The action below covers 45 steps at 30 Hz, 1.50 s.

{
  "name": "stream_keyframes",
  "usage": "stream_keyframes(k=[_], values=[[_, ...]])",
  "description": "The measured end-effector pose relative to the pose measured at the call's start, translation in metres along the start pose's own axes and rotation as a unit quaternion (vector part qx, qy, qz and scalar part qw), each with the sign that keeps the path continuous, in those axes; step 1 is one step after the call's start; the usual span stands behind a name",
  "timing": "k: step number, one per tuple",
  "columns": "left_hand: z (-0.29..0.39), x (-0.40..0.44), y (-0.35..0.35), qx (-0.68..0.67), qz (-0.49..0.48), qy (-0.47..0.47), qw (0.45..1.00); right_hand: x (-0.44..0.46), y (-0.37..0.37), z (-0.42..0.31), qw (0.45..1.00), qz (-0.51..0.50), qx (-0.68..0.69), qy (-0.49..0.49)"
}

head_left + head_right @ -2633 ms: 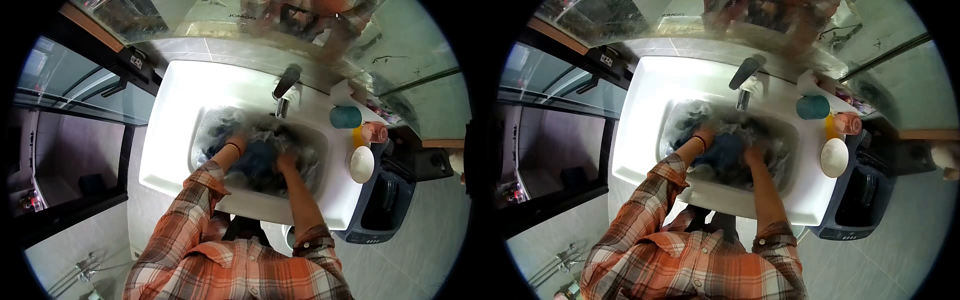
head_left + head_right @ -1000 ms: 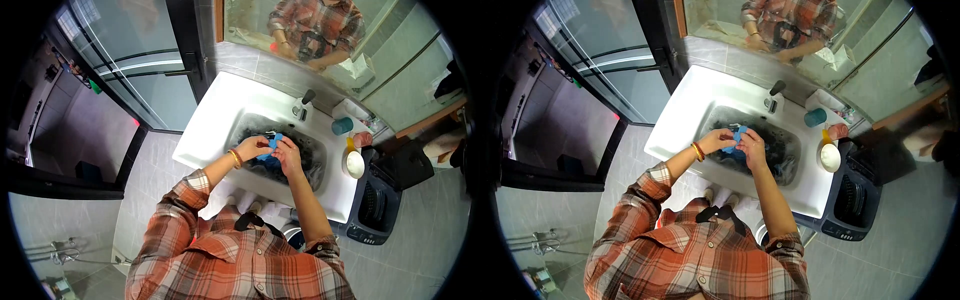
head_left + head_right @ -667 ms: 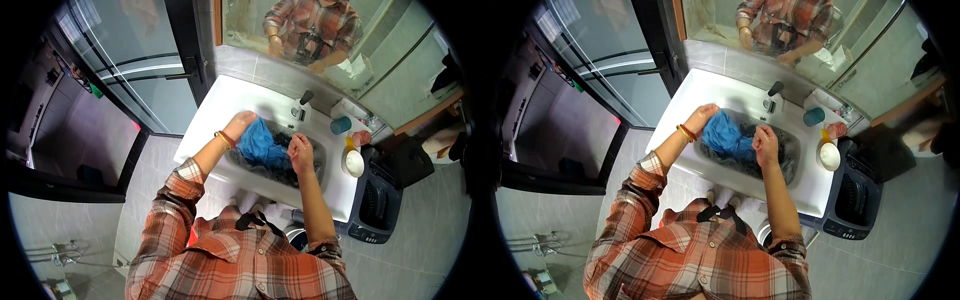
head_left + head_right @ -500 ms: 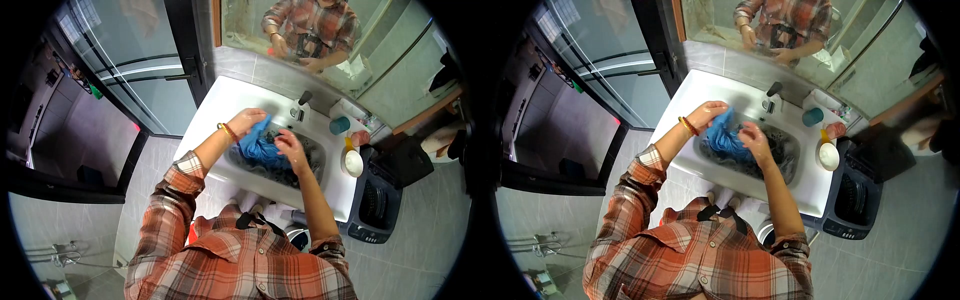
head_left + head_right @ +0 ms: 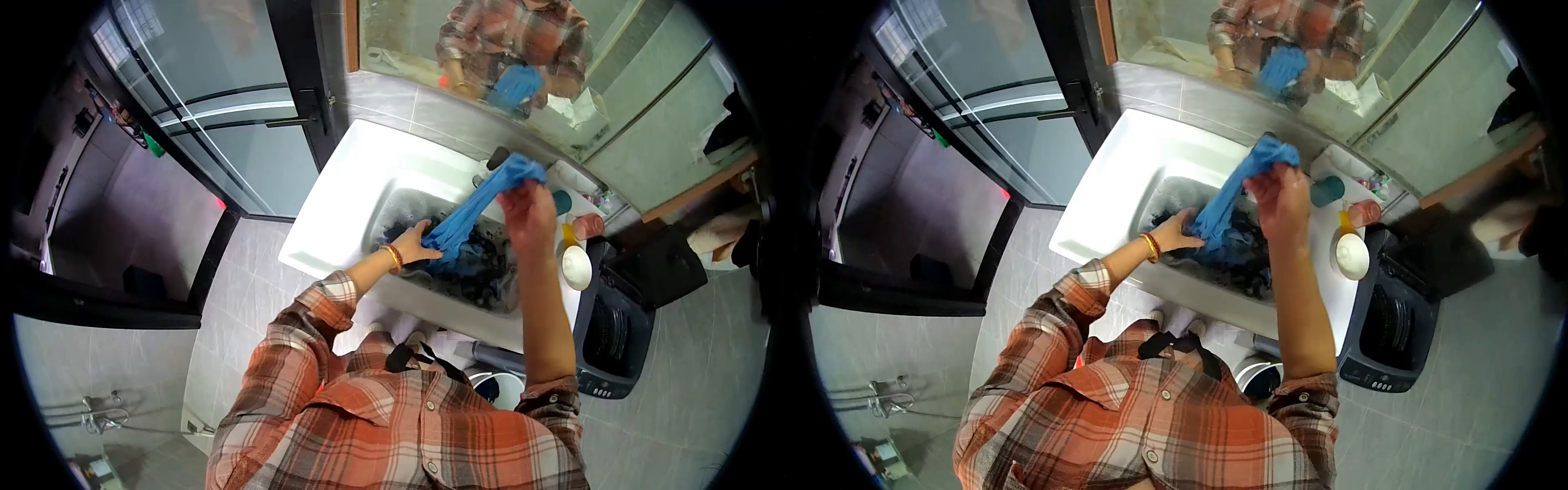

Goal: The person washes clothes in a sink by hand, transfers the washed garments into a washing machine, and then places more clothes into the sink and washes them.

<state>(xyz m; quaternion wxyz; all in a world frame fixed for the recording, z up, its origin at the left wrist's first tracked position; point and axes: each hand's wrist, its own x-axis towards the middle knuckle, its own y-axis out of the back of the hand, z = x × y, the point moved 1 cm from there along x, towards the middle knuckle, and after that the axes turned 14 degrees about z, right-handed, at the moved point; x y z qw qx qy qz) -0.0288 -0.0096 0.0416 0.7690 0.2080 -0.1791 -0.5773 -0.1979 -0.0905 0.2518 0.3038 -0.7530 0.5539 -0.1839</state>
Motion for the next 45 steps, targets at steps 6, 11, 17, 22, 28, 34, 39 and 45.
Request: stream_keyframes(k=[6, 11, 17, 22, 28, 34, 39, 45], values=[[0.004, 0.016, -0.026, -0.127, 0.007, 0.078, 0.989, 0.005, -0.034, -0.069, 0.997, -0.019, 0.02, 0.07], [0.033, 0.044, 0.073, -0.385, 0.128, 0.19, 0.894, 0.017, 0.059, -0.111, 0.989, 0.07, -0.041, 0.125], [0.071, 0.07, 0.145, -0.428, 0.174, 0.147, 0.875, 0.0, 0.152, -0.072, 0.94, 0.273, -0.192, 0.068], [0.066, 0.076, 0.142, -0.405, 0.194, 0.19, 0.873, -0.002, 0.184, -0.064, 0.936, 0.289, -0.195, 0.044], [0.058, 0.084, 0.127, -0.363, 0.19, 0.168, 0.897, 0.007, 0.197, -0.07, 0.918, 0.288, -0.269, 0.041], [0.113, 0.078, 0.066, -0.35, 0.075, 0.165, 0.919, -0.002, 0.152, -0.026, 0.91, 0.159, -0.383, -0.003], [0.218, 0.066, 0.038, -0.333, -0.136, 0.023, 0.933, 0.009, 0.081, 0.02, 0.926, -0.074, -0.369, -0.028], [0.136, 0.06, 0.053, -0.23, -0.034, -0.074, 0.97, 0.018, 0.025, -0.03, 0.977, -0.02, -0.205, 0.055]])
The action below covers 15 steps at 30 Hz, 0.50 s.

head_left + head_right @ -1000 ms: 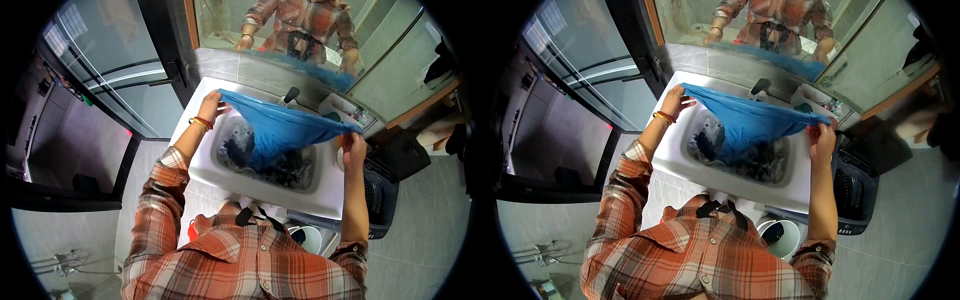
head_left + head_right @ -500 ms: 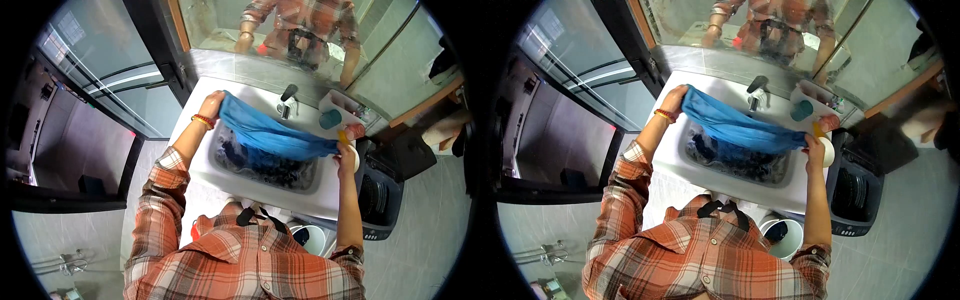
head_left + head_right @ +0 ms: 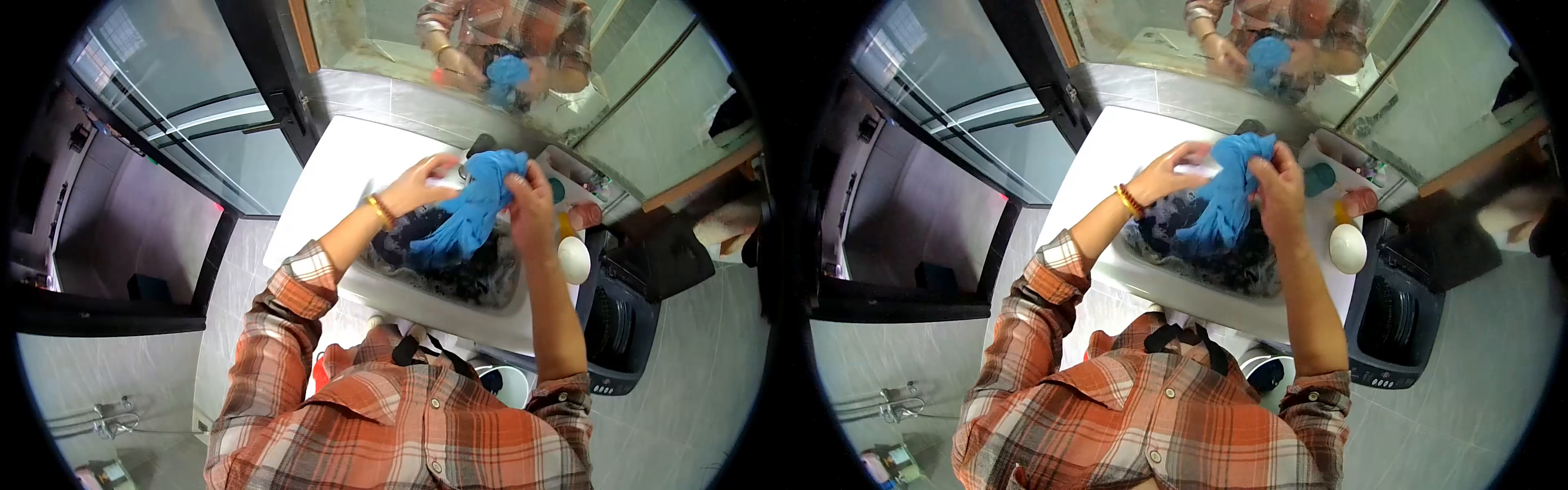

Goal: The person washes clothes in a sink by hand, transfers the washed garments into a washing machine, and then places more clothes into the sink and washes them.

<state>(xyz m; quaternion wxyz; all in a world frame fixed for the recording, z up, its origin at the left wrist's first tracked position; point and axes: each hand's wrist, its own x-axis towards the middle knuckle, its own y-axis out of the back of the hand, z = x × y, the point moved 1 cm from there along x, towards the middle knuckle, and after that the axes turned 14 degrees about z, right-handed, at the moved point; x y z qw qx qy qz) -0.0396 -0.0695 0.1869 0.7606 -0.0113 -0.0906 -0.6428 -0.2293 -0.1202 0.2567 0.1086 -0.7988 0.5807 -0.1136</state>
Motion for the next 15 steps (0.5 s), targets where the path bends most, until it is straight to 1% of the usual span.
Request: stream_keyframes(k=[1, 2, 3, 5, 8, 9, 11, 12, 13, 14, 15], values=[[-0.028, -0.005, 0.008, 0.065, 0.016, -0.001, 0.998, 0.001, -0.008, -0.02, 1.0, -0.007, 0.018, 0.018], [-0.047, -0.015, 0.01, 0.148, -0.018, 0.023, 0.989, 0.001, -0.016, -0.037, 0.999, -0.015, 0.035, 0.035], [-0.065, -0.029, 0.007, 0.229, -0.049, 0.046, 0.971, 0.0, -0.022, -0.051, 0.998, -0.001, 0.047, 0.044], [-0.113, -0.048, -0.007, 0.224, -0.016, 0.031, 0.974, -0.001, -0.034, -0.075, 0.995, 0.024, 0.068, 0.062], [-0.123, -0.053, -0.015, 0.143, -0.032, 0.037, 0.988, -0.006, -0.034, -0.104, 0.992, 0.035, 0.079, 0.094], [-0.134, -0.052, -0.011, 0.083, -0.005, 0.089, 0.992, -0.008, -0.029, -0.105, 0.991, 0.038, 0.067, 0.111], [-0.155, -0.044, 0.007, -0.034, 0.048, 0.188, 0.98, -0.011, -0.017, -0.106, 0.986, 0.046, 0.048, 0.15], [-0.132, -0.046, 0.015, -0.089, 0.121, 0.226, 0.962, -0.012, -0.005, -0.094, 0.99, 0.071, 0.038, 0.12], [-0.118, -0.043, 0.022, -0.208, 0.132, 0.289, 0.925, -0.01, 0.015, -0.072, 0.992, 0.086, -0.002, 0.095], [-0.121, -0.036, 0.033, -0.151, 0.126, 0.281, 0.939, -0.008, 0.035, -0.044, 0.992, 0.1, -0.042, 0.069], [-0.126, -0.031, 0.042, -0.092, 0.121, 0.273, 0.95, -0.013, 0.049, -0.016, 0.992, 0.086, -0.089, 0.035]])
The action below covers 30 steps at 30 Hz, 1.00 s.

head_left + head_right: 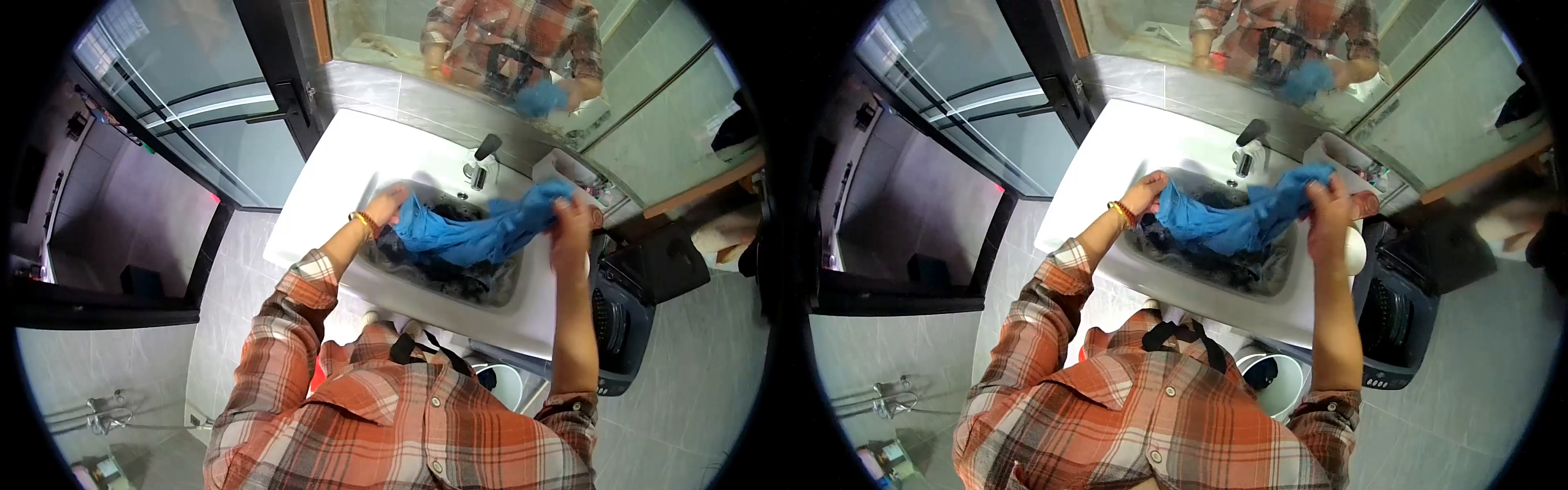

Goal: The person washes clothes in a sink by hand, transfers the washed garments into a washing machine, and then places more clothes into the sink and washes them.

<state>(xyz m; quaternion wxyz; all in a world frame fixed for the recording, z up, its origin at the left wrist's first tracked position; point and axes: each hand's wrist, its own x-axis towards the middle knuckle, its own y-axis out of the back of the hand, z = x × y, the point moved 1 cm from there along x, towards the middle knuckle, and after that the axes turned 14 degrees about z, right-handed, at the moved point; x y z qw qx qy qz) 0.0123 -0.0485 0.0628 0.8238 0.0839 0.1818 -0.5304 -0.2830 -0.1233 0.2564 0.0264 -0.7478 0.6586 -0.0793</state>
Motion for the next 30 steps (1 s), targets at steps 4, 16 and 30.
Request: stream_keyframes(k=[4, 16, 30], values=[[0.034, -0.014, -0.032, -0.105, -0.04, -0.046, 0.993, -0.013, 0.036, 0.132, 0.926, -0.054, -0.363, -0.083], [0.109, -0.057, -0.078, 0.033, -0.154, -0.264, 0.952, -0.02, -0.039, 0.078, 0.981, 0.034, 0.099, -0.163], [-0.095, -0.021, -0.115, 0.157, -0.039, -0.213, 0.963, -0.027, -0.035, -0.047, 0.955, -0.075, 0.275, -0.085]])
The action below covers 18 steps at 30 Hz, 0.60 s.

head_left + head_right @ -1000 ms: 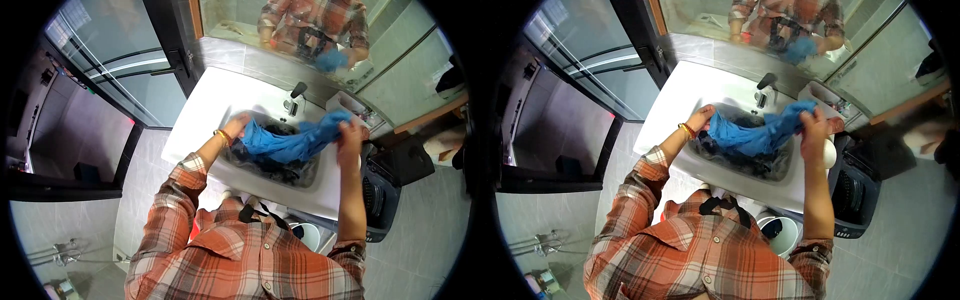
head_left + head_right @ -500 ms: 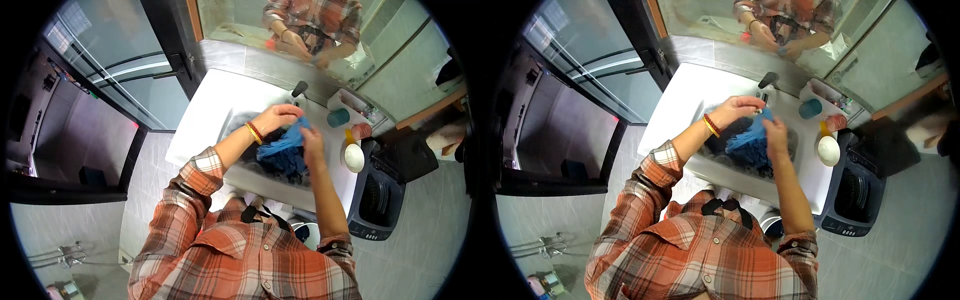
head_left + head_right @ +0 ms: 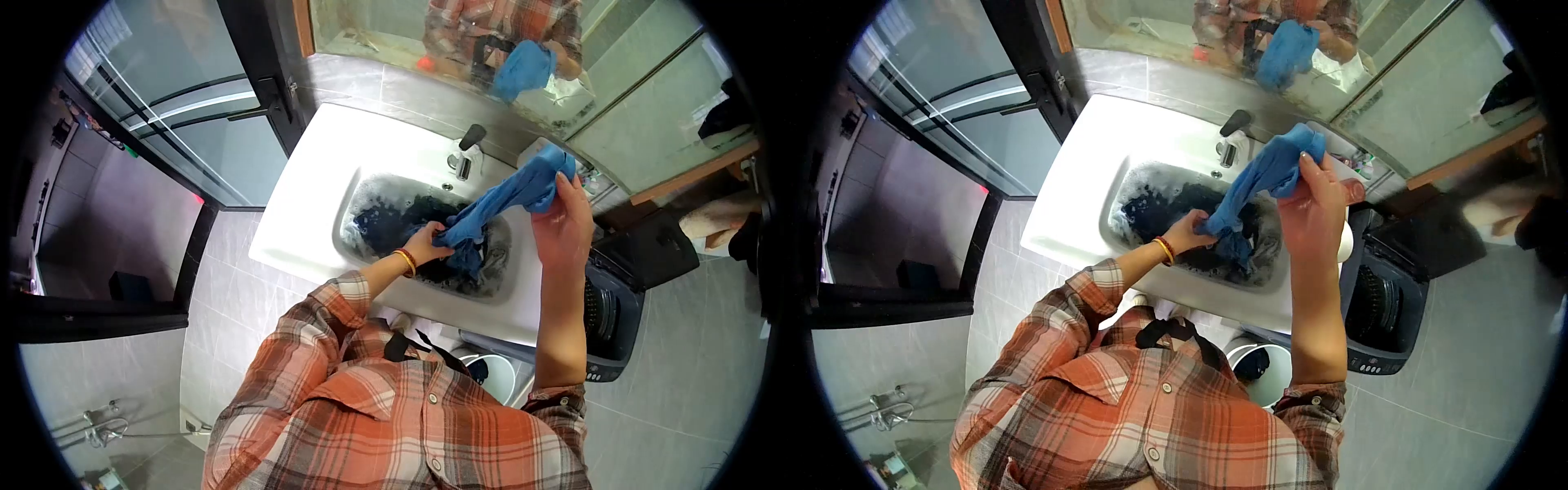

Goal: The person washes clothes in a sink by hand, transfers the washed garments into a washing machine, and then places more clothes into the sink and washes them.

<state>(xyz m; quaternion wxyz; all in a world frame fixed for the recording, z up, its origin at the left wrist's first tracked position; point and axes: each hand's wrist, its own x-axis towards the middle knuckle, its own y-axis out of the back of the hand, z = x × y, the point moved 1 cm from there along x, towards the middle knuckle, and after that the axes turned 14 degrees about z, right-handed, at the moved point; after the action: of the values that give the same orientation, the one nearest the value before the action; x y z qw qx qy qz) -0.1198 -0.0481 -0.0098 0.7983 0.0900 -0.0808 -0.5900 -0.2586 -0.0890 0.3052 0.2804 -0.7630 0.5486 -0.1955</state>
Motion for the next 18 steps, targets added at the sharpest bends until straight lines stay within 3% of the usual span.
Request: stream_keyframes(k=[1, 5, 6, 8, 9, 10, 12, 14, 16, 18], values=[[0.03, -0.005, 0.007, 0.035, 0.047, 0.019, 0.998, -0.008, -0.012, -0.002, 1.0, 0.017, -0.006, 0.009], [0.011, 0.015, 0.01, -0.056, 0.045, 0.017, 0.997, -0.012, -0.002, -0.011, 0.997, 0.029, -0.045, 0.057], [0.018, 0.016, 0.023, -0.026, 0.038, -0.03, 0.999, -0.009, 0.014, -0.012, 0.99, 0.049, -0.117, 0.068], [-0.01, 0.024, 0.032, -0.134, 0.047, 0.03, 0.989, 0.005, 0.071, -0.005, 0.958, 0.083, -0.259, 0.087], [-0.007, 0.023, 0.04, -0.103, 0.051, 0.024, 0.993, 0.013, 0.11, 0.002, 0.867, 0.097, -0.482, 0.082], [0.003, 0.019, 0.051, -0.072, 0.055, 0.017, 0.996, 0.017, 0.145, 0.018, 0.726, 0.105, -0.676, 0.071], [0.013, 0.02, 0.058, -0.024, 0.035, 0.021, 0.999, 0.007, 0.181, 0.063, 0.633, 0.052, -0.771, 0.041], [0.017, 0.018, 0.052, 0.006, -0.018, 0.051, 0.999, -0.008, 0.178, 0.11, 0.779, 0.029, -0.625, -0.047], [0.071, 0.007, 0.052, -0.059, -0.074, 0.113, 0.989, -0.024, 0.139, 0.137, 0.836, 0.065, -0.532, -0.118], [0.081, 0.011, 0.05, -0.049, -0.091, 0.143, 0.984, -0.018, 0.159, 0.179, 0.864, 0.033, -0.499, -0.058]])
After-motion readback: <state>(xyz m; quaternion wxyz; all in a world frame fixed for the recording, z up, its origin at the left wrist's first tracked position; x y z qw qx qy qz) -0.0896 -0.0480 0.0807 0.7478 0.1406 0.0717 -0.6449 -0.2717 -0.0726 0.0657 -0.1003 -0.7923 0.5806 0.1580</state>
